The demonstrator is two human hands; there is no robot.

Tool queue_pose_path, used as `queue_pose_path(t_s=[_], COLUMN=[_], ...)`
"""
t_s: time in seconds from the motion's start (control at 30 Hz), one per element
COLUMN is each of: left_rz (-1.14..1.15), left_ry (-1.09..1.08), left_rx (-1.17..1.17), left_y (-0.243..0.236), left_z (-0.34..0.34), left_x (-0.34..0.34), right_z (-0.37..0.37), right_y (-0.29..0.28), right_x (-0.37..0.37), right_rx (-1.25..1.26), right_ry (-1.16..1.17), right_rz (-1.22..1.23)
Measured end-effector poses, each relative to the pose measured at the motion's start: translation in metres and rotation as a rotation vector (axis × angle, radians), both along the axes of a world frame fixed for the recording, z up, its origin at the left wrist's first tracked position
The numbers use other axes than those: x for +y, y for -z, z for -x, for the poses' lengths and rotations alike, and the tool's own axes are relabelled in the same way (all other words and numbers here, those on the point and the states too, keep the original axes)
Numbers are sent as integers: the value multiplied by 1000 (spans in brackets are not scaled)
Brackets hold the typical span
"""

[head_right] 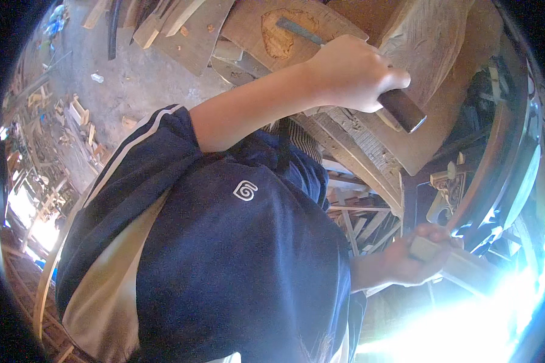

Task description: The recorder uses a chisel and mallet to carve a butterfly design into a piece of wood.

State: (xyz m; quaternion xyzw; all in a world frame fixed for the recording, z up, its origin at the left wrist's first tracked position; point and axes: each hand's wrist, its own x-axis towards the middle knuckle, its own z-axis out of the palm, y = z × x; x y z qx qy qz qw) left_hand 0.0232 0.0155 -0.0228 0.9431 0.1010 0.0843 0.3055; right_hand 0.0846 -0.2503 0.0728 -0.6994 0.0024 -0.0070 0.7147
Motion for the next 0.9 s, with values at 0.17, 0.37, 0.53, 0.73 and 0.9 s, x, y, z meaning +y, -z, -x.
queue_pose_path(t_s=[0.17, 0.37, 0.53, 0.73, 0.9], left_rz=[13, -10, -58, -6, -20], left_ry=[20, 39, 45, 4, 8], left_rx=[-68, -108, -75, -101, -66], left_y=[9, 17, 22, 28, 34], left_z=[0, 0, 1, -2, -7], left_x=[-1, -3, 5, -7, 2], right_z=[-17, 16, 30, 22, 22], right_y=[-25, 10, 20, 17, 17], right_x=[-23, 24, 50, 76, 80], right_rx=[-397, -502, 280, -81, 230], right_ry=[-42, -66, -455, -200, -285], right_rz=[254, 574, 740, 630, 657])
